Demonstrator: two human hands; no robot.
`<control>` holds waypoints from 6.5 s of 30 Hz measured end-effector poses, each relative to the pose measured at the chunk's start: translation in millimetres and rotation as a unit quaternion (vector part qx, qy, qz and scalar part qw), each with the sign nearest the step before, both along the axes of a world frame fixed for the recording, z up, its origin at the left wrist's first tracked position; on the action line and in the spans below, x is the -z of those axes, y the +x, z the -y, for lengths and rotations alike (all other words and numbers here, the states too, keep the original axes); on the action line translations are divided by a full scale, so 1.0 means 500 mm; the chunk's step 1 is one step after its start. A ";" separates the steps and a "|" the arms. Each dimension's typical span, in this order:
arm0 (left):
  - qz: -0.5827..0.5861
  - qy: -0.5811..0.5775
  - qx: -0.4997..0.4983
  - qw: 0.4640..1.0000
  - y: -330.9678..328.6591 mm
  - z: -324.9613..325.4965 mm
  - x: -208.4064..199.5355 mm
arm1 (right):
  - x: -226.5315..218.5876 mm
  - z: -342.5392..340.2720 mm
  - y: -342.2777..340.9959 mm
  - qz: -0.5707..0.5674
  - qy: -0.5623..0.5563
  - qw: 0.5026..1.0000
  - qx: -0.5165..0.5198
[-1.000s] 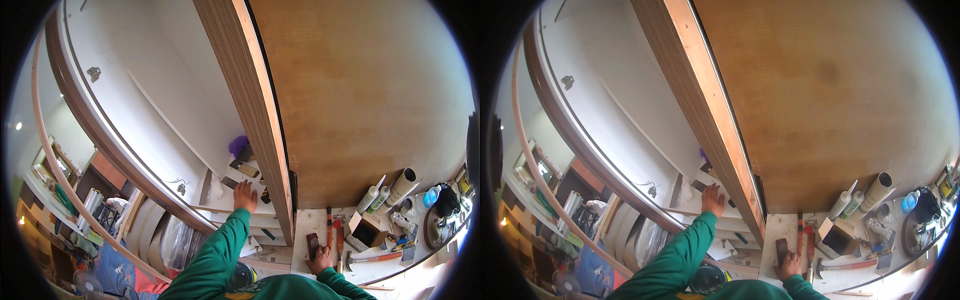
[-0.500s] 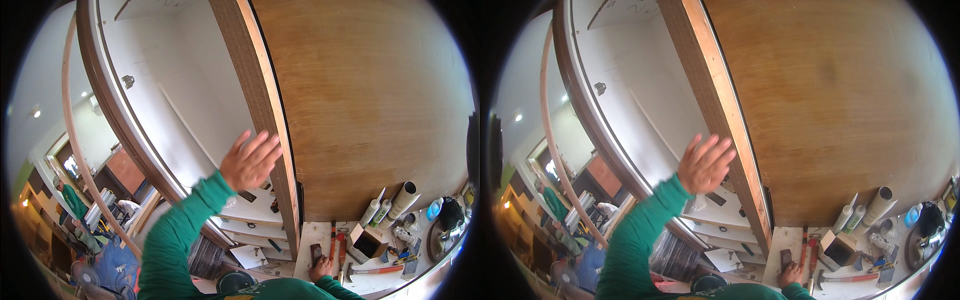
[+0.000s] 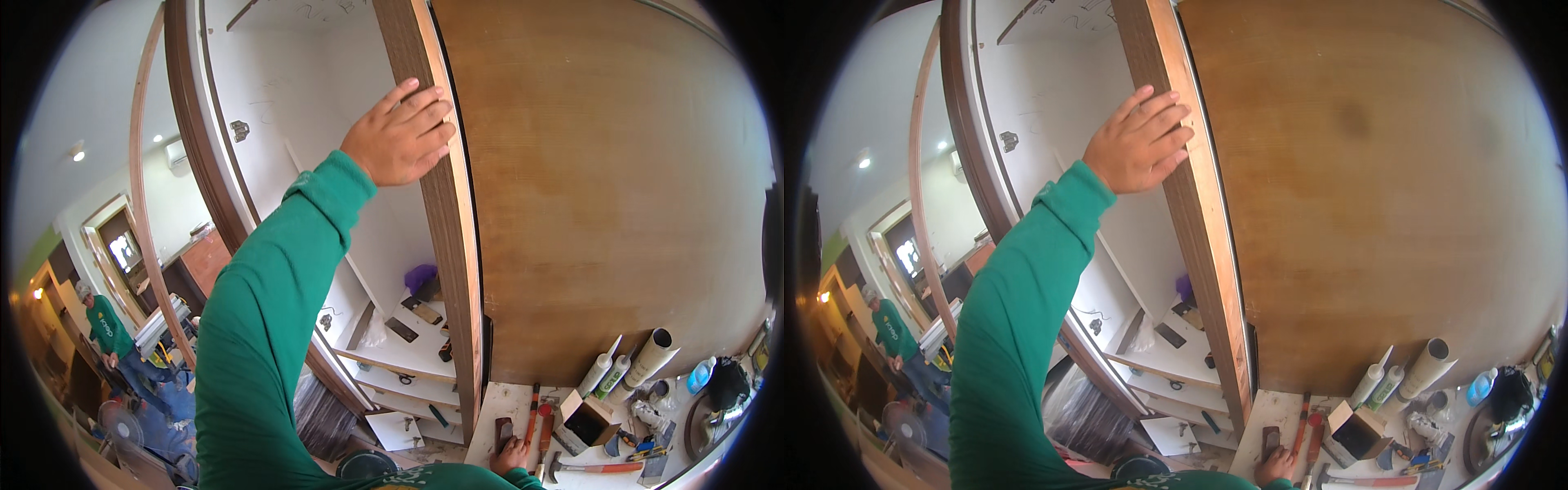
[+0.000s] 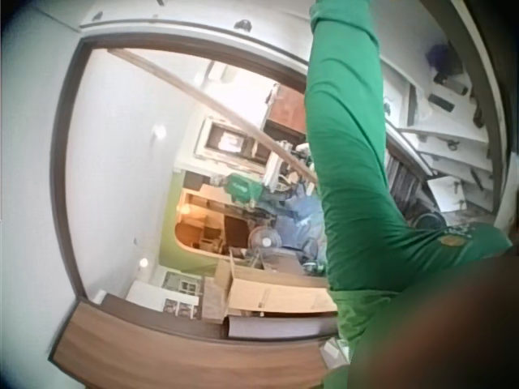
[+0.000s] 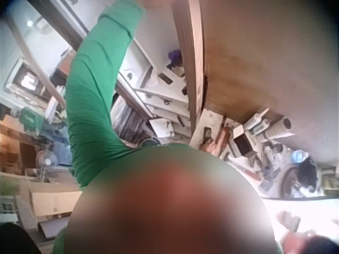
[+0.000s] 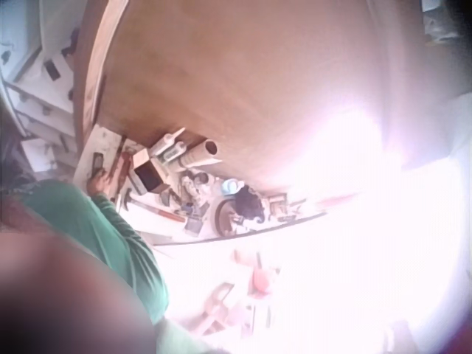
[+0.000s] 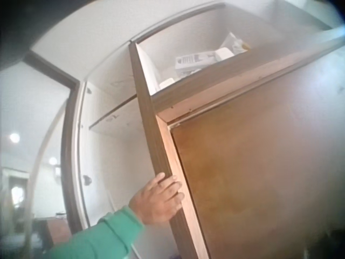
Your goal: The person routes and secures colored electrical wires into a narrow slot in a wooden beam, then fits a wooden trim piece along the beam. The person uses hands to pull and tuck wires and to align the trim.
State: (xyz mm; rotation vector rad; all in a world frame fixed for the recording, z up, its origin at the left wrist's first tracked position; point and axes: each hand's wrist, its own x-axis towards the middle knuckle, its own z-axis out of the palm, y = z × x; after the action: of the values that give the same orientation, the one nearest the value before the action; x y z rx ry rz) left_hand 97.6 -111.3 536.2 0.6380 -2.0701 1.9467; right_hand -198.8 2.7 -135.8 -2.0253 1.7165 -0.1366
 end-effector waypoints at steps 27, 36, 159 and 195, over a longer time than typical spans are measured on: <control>-0.179 -0.027 0.193 0.964 0.013 0.117 0.227 | -0.208 0.035 0.049 0.351 0.116 0.929 0.007; -0.317 -0.127 0.176 0.923 -0.053 0.189 0.279 | -0.205 0.077 0.072 0.411 0.172 0.894 0.043; -0.550 0.159 0.337 0.747 -0.021 0.120 0.330 | -1.442 0.335 0.306 0.590 -0.448 0.669 -0.059; -0.565 0.146 0.362 0.727 -0.027 0.114 0.332 | -1.343 0.345 0.305 0.606 -0.483 0.624 -0.099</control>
State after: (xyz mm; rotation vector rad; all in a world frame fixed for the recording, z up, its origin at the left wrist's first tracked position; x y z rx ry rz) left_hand 84.3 -168.1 370.2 0.6576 -1.3964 0.4812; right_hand -46.3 -169.9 535.8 -1.7228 0.4217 -2.1476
